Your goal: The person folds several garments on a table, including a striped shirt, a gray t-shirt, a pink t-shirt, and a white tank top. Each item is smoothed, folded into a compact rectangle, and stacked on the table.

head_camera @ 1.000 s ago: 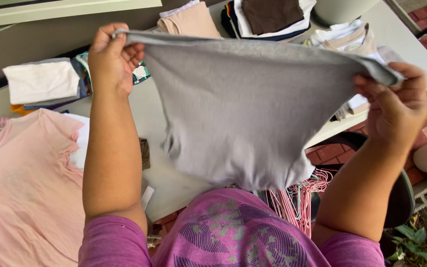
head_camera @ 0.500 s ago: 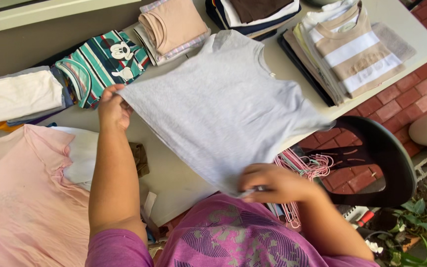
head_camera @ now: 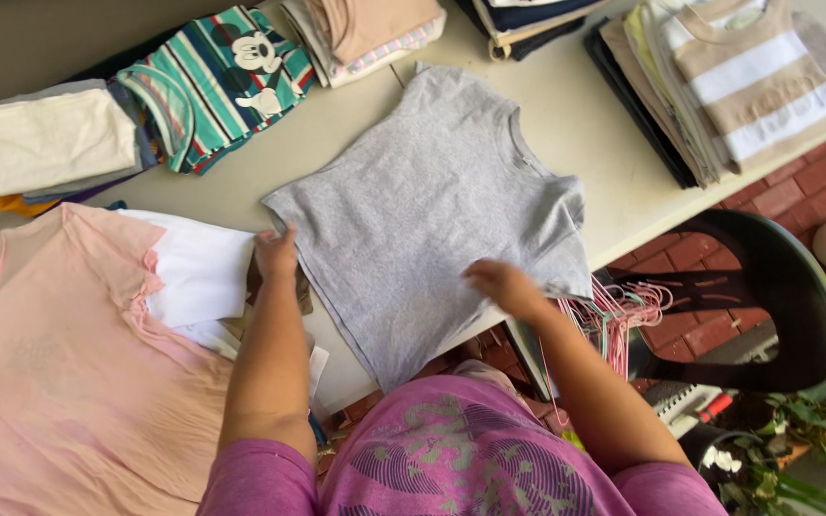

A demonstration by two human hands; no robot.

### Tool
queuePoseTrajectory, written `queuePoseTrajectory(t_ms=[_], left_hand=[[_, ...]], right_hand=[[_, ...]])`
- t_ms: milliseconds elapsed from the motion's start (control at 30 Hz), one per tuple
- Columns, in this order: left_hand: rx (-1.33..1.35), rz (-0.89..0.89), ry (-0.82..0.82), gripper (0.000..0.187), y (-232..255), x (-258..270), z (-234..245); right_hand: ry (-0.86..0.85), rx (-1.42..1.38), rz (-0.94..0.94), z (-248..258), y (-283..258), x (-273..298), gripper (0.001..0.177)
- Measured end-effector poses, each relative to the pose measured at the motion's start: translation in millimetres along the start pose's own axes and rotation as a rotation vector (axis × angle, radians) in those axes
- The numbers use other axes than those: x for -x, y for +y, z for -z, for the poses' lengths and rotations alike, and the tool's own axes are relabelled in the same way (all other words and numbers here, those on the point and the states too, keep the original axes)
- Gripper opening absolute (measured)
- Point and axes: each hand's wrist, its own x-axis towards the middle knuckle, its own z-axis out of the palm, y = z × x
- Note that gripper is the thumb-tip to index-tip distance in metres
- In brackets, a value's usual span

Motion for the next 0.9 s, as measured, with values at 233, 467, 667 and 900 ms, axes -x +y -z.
queuePoseTrajectory(t_ms=[233, 467, 667, 900], left_hand=[[-0.355, 0.132, 0.045, 0.07, 35.6, 61.4, -3.3], [-0.028, 0.056, 0.271, 0.084, 69.3, 101.1, -25.1], [-0.126, 0.111, 0.317, 0.065, 52.0, 83.6, -25.5], [-0.082, 0.152, 0.331, 0.056, 26.4, 64.6, -25.4]], right_hand=[[0.74, -0.211, -0.094, 124.4, 107.2, -43.8, 0.016], [0.743, -0.126, -0.11, 189.4, 113.7, -158.6, 0.024], [0.62, 0.163, 0.0, 205.5, 78.4, -269.3, 0.04], [0.337, 0.31, -0.229, 212.8, 52.6, -319.6, 0.043]])
